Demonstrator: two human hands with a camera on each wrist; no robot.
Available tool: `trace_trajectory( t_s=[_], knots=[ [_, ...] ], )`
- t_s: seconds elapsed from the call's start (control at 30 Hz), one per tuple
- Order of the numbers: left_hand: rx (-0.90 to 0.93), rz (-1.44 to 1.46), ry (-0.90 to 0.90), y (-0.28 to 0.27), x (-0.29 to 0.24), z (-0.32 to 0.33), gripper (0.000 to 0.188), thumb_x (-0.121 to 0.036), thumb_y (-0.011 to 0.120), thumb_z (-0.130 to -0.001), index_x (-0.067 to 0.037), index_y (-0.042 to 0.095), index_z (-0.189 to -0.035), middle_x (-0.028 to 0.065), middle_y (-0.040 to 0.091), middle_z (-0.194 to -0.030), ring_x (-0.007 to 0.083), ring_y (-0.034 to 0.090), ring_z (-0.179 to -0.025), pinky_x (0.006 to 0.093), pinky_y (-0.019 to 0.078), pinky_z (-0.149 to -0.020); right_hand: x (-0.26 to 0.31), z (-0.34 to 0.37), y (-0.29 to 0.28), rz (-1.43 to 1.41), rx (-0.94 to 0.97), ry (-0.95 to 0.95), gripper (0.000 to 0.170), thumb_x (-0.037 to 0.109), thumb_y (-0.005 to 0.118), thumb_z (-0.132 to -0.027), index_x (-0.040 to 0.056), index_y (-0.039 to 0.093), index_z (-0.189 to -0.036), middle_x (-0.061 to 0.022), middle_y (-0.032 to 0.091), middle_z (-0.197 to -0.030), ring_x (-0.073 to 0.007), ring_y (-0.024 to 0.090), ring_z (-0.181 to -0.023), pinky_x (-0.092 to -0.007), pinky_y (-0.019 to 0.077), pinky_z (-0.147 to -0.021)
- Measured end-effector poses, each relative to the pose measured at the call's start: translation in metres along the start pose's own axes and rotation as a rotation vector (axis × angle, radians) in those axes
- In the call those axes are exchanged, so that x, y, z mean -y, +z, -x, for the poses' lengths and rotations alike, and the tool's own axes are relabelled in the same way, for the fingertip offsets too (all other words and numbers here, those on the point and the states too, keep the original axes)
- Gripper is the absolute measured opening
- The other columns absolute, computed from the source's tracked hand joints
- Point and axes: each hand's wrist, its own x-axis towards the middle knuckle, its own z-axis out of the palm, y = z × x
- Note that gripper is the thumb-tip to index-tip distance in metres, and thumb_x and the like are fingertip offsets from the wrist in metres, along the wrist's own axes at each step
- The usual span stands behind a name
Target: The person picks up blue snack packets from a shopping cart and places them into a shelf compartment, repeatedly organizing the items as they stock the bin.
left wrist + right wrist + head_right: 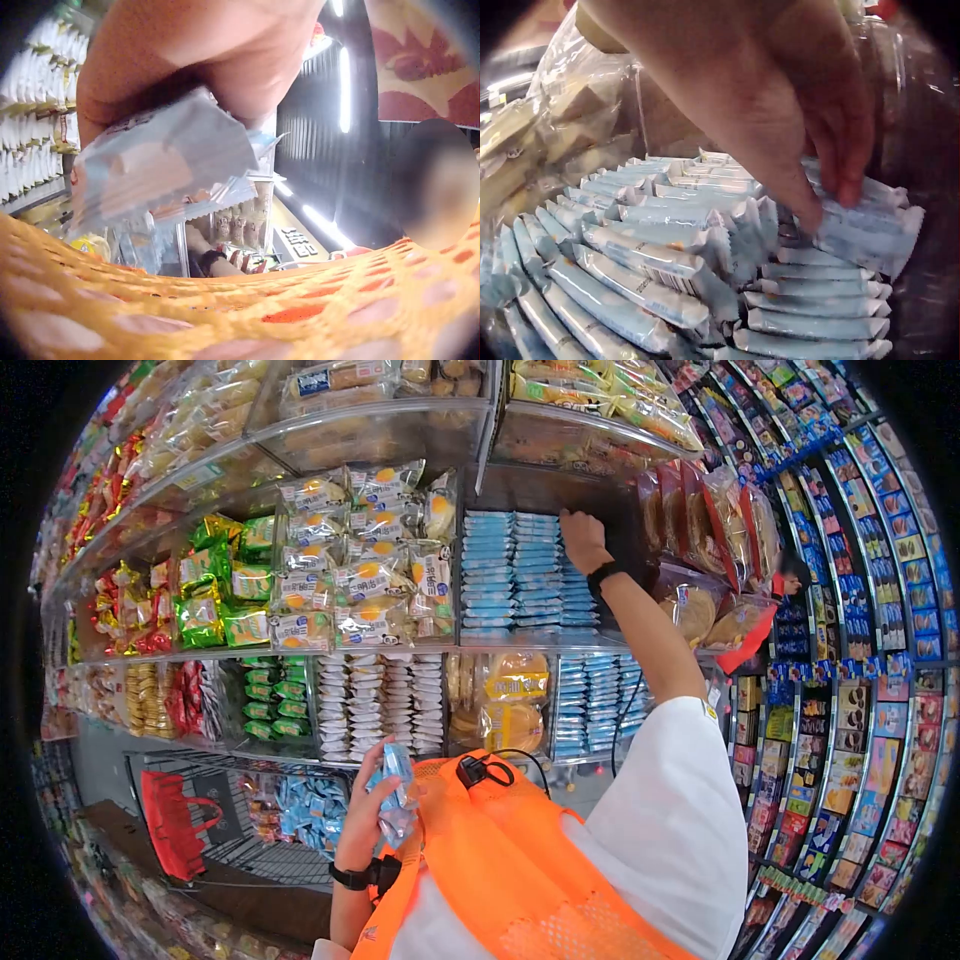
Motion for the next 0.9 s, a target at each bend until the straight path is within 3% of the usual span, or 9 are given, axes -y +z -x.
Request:
trace_trajectory(
  t_s=[0.1,0.2,0.3,0.4,0.5,0.6,0.8,0.9],
  knots=[
    [0.031,0.056,-0.01,-0.001,0.002,-0.001,0.06,-0.007,0.063,-0.091,-0.013,0.043,-0.147,0.0126,0.049,-0.131,0.0201,0.064,-0.1,0.031,0.0575,-0.079,-0.007,0.01,0.008,0.041,-0.046,0.02,0.024,0.006,0.069,-0.083,0.0043,0.066,-0.107,-0.0176,0.061,-0.113,-0.0338,0.072,-0.086,-0.0379,0.0601,-0.071],
    [0.029,0.053,0.007,-0.002,0.002,-0.001,0.06,-0.007,0.062,-0.092,-0.013,0.041,-0.148,0.0133,0.052,-0.13,0.0237,0.069,-0.094,0.0311,0.0581,-0.074,-0.018,0.018,0.035,0.175,-0.048,0.048,0.014,0.009,0.069,-0.084,0.0081,0.071,-0.098,-0.0133,0.066,-0.105,-0.0281,0.073,-0.087,-0.0372,0.0596,-0.064],
    [0.017,0.037,0.008,-0.004,-0.004,0.001,0.06,-0.008,0.062,-0.092,-0.013,0.041,-0.148,0.0138,0.055,-0.128,0.0265,0.07,-0.094,0.0315,0.0586,-0.069,-0.015,0.007,0.024,0.207,0.126,0.016,0.019,0.007,0.07,-0.081,0.0093,0.068,-0.1,-0.0108,0.07,-0.098,-0.0247,0.072,-0.084,-0.0346,0.0574,-0.063],
    [-0.002,0.089,-0.028,-0.002,-0.006,0.005,0.059,-0.008,0.061,-0.092,-0.014,0.04,-0.147,0.0143,0.056,-0.127,0.0276,0.071,-0.095,0.0319,0.059,-0.066,-0.019,0.0,0.027,0.319,-0.02,-0.027,0.02,0.008,0.07,-0.081,0.011,0.068,-0.101,-0.0057,0.072,-0.088,-0.0222,0.072,-0.083,-0.0348,0.0558,-0.061],
    [-0.001,0.087,-0.037,0.001,-0.006,0.007,0.06,-0.008,0.062,-0.092,-0.014,0.04,-0.147,0.0139,0.056,-0.126,0.0279,0.071,-0.094,0.0321,0.0592,-0.066,-0.021,-0.009,0.025,0.357,0.087,-0.01,0.018,0.008,0.068,-0.083,0.0119,0.069,-0.1,-0.0057,0.071,-0.086,-0.0219,0.072,-0.084,-0.0339,0.0542,-0.059],
    [0.001,0.06,-0.024,-0.002,0.002,0.006,0.06,-0.008,0.062,-0.092,-0.014,0.04,-0.148,0.0129,0.056,-0.124,0.0279,0.071,-0.095,0.0323,0.0592,-0.066,-0.025,-0.005,0.028,0.289,-0.025,-0.081,0.011,0.009,0.065,-0.087,0.0144,0.072,-0.095,-0.0071,0.074,-0.084,-0.0246,0.075,-0.082,-0.037,0.0565,-0.053],
    [0.013,0.091,-0.025,-0.003,0.005,0.008,0.061,-0.008,0.063,-0.093,-0.014,0.039,-0.148,0.0112,0.054,-0.124,0.0269,0.069,-0.099,0.0321,0.0592,-0.069,-0.004,0.013,0.015,0.009,-0.107,0.239,0.013,0.009,0.06,-0.092,0.0083,0.06,-0.105,-0.0123,0.074,-0.084,-0.0307,0.074,-0.083,-0.0427,0.0598,-0.063],
    [0.013,0.126,-0.013,-0.002,0.006,0.004,0.061,-0.007,0.064,-0.092,-0.014,0.039,-0.148,0.0107,0.054,-0.124,0.0265,0.067,-0.105,0.0332,0.0595,-0.071,-0.001,0.014,0.01,-0.025,-0.111,0.184,0.01,0.008,0.059,-0.092,0.0073,0.062,-0.101,-0.012,0.074,-0.088,-0.0315,0.074,-0.083,-0.0433,0.0601,-0.066]
  ],
)
